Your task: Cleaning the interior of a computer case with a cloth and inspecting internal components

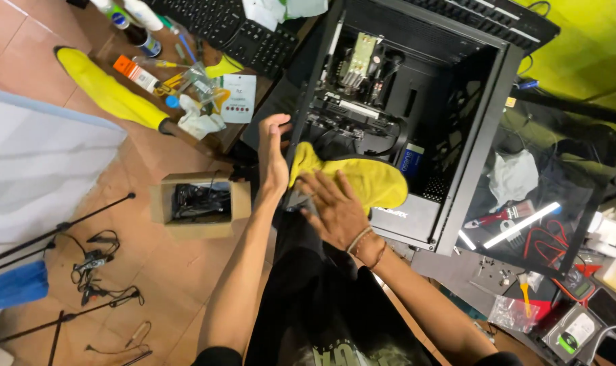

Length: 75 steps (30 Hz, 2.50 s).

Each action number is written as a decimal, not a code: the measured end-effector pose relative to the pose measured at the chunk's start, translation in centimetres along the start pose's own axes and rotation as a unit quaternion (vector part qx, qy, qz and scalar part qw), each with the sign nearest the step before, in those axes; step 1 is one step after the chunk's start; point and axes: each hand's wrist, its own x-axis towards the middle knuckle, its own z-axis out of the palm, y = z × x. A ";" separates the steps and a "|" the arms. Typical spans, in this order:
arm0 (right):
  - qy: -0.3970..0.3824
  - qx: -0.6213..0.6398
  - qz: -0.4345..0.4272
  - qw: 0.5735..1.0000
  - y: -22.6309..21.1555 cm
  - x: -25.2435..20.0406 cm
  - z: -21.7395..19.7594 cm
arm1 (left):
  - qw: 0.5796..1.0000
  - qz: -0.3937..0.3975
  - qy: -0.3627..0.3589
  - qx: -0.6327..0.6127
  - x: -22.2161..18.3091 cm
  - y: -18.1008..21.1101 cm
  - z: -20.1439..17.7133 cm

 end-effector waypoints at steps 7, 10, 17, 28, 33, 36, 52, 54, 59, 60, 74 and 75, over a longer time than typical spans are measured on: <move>0.125 0.196 0.267 0.935 0.7 -3.0 0.0 | 0.999 -0.025 -0.007 -0.036 0.1 0.0 -0.4; 0.179 0.231 0.401 0.868 0.1 -2.1 2.3 | 0.992 -0.057 0.003 -0.117 0.5 -1.6 -1.0; 0.030 -0.002 -0.013 0.999 -3.2 7.3 2.2 | 0.866 -0.261 0.106 -0.413 1.9 -7.6 -7.4; 0.026 0.019 0.103 0.994 -4.1 7.2 3.7 | 0.921 -0.342 -0.087 -0.163 -2.0 -10.7 -8.3; 0.245 0.575 0.461 0.630 -6.0 5.8 1.8 | 0.931 -0.197 -0.100 -0.289 -3.0 -13.4 -9.1; 0.240 0.755 0.486 0.369 -5.2 9.3 -0.4 | 0.887 -0.266 -0.091 -0.365 -2.7 -11.3 -9.2; 0.026 0.094 0.293 0.951 -1.1 5.7 1.1 | 0.962 -0.192 -0.083 0.174 -0.1 -10.4 -11.8; -0.016 0.007 0.279 0.960 -1.3 4.9 2.4 | 0.879 -0.373 -0.281 0.095 0.0 -2.2 -7.7; -0.021 -0.020 0.284 0.959 -1.6 5.6 2.6 | 0.899 -0.330 -0.266 0.113 1.3 -5.9 -6.3; -0.024 -0.028 0.284 0.958 -1.6 5.7 2.7 | 0.920 -0.289 -0.240 0.113 0.9 -9.6 -6.2; -0.034 -0.049 0.270 0.961 -1.5 5.9 2.5 | 0.906 -0.340 -0.235 0.095 -1.3 0.6 -7.6; -0.035 -0.052 0.271 0.960 -1.6 5.9 2.5 | 0.911 -0.325 -0.223 0.123 -1.2 -0.4 -7.4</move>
